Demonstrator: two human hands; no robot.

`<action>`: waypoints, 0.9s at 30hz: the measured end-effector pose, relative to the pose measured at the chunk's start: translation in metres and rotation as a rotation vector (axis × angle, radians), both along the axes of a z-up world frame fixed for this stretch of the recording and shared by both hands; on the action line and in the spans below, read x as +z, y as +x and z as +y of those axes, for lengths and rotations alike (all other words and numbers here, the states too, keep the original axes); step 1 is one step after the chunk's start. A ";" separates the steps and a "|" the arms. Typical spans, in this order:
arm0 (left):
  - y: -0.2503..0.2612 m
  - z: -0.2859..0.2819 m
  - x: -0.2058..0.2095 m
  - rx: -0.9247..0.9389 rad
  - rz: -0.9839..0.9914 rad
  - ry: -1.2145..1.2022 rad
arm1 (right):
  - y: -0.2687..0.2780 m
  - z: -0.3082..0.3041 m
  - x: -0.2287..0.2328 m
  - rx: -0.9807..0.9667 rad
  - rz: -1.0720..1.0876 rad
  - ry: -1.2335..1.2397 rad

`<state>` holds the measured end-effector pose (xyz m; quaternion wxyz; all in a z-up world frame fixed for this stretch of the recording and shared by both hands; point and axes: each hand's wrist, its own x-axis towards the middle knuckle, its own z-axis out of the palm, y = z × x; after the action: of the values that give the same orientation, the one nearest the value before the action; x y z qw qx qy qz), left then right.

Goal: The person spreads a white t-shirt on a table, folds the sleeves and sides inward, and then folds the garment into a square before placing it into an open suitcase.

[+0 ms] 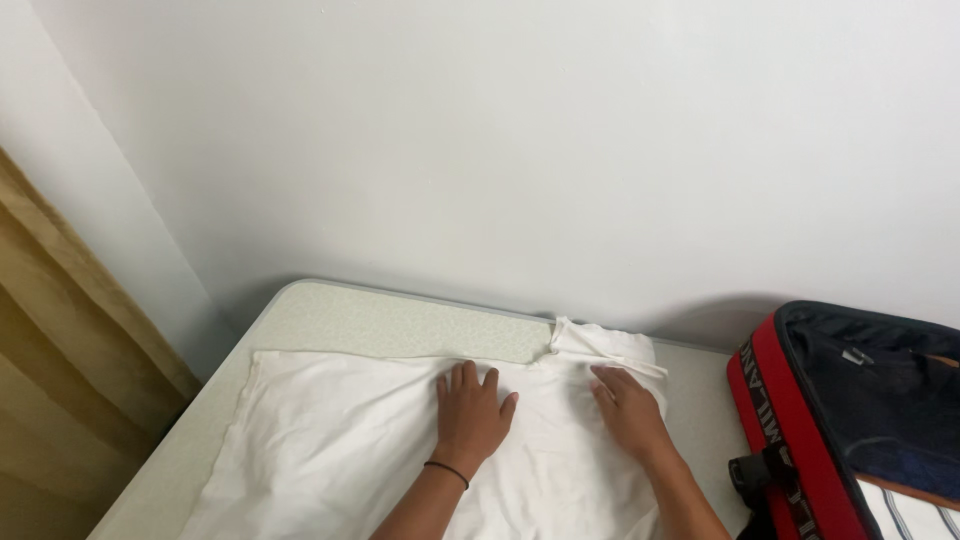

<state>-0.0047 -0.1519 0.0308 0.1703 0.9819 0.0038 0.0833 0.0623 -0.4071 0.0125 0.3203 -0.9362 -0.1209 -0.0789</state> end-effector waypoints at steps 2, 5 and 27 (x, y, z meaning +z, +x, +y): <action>0.004 0.004 -0.005 0.026 -0.093 0.035 | -0.014 -0.008 -0.002 -0.181 -0.115 0.095; 0.009 0.011 -0.010 0.050 -0.077 0.058 | -0.026 -0.016 -0.001 -0.417 -0.280 0.015; 0.027 -0.053 -0.008 -0.469 -0.215 -0.203 | -0.067 -0.018 0.028 -0.448 0.235 -0.076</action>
<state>0.0220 -0.2044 0.0226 0.2818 0.9194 -0.2333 0.1445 -0.0046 -0.4255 0.0405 0.2711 -0.9538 0.1246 -0.0341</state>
